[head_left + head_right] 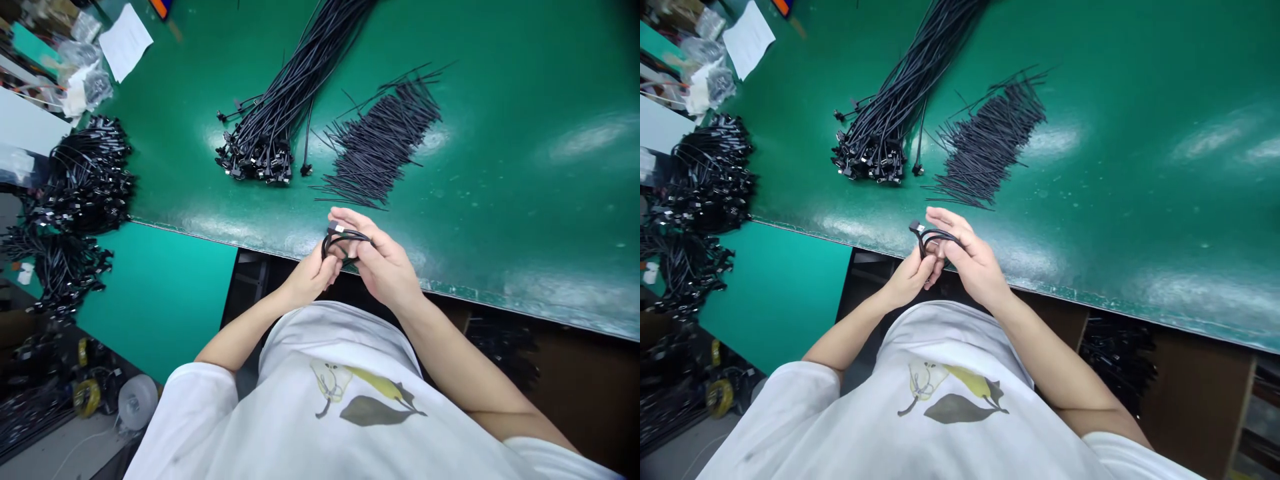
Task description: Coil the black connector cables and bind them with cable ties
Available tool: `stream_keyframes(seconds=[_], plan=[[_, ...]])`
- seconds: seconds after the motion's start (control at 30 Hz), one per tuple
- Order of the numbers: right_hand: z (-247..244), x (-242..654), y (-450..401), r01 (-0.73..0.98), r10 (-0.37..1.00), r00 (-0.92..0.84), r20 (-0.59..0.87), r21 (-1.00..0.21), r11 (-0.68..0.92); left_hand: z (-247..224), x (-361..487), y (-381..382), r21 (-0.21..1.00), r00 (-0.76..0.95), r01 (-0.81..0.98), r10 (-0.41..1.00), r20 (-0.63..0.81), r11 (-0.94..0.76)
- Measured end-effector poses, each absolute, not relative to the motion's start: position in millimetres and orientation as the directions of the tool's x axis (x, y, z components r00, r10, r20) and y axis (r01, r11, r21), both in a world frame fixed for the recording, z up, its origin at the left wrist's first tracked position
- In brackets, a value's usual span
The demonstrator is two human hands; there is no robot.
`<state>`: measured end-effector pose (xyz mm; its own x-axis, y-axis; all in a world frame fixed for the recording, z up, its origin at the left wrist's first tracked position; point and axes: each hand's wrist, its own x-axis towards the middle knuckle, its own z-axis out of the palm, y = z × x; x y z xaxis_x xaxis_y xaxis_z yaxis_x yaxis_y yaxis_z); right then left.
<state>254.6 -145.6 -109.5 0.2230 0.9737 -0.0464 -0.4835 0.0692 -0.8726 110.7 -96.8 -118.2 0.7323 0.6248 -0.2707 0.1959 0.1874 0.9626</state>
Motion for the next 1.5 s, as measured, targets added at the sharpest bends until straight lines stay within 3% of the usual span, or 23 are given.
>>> stream_keyframes(seconds=[0.07,0.17,0.3,0.5,0.67,0.9,1.1,1.2,1.37,1.5], plan=[[-107.1,253.5,-143.9,-0.506,0.98,0.199,-0.027,-0.859,0.079,-117.2,113.8,-95.4,0.957,0.737,0.17,0.615,-0.281,0.233],[-102.4,256.0,-138.7,-0.597,0.982,0.169,-0.085,-0.802,0.033,-114.6,116.5,-91.9,0.938,0.719,0.127,0.622,-0.311,0.322],[-104.1,260.8,-135.0,-0.595,0.963,0.213,-0.166,-0.804,-0.007,-112.6,115.0,-85.3,0.938,0.685,0.025,0.677,-0.268,0.345],[-126.6,269.2,-143.4,-0.476,0.935,0.153,-0.321,-0.853,-0.214,-112.2,101.6,-81.1,0.767,0.785,-0.057,0.503,-0.361,0.639],[-132.8,291.2,-154.0,-0.41,0.917,0.002,-0.398,-0.837,-0.362,-109.8,87.4,-77.2,0.765,0.845,-0.025,0.423,-0.328,0.644],[-115.7,322.6,-168.3,-0.319,0.928,0.142,-0.344,-0.903,-0.287,-106.5,83.7,-70.7,0.745,0.826,-0.056,0.45,-0.339,0.665],[-102.1,321.9,-171.1,0.025,0.939,0.137,-0.317,-0.946,-0.323,-100.5,85.7,-67.8,0.7,0.895,0.058,0.273,-0.352,0.712],[-97.5,315.5,-166.4,0.09,0.952,0.097,-0.291,-0.95,-0.3,-96.6,89.9,-72.5,0.703,0.905,0.14,0.197,-0.376,0.697],[-108.4,321.3,-162.9,0.059,0.957,0.06,-0.285,-0.956,-0.289,-87.5,86.6,-75.6,0.71,0.89,0.089,0.265,-0.371,0.699],[-125.8,343.8,-177.3,0.12,0.941,0.01,-0.337,-0.934,-0.336,-74.9,68.7,-63.1,0.703,0.751,-0.191,0.563,-0.345,0.685]])
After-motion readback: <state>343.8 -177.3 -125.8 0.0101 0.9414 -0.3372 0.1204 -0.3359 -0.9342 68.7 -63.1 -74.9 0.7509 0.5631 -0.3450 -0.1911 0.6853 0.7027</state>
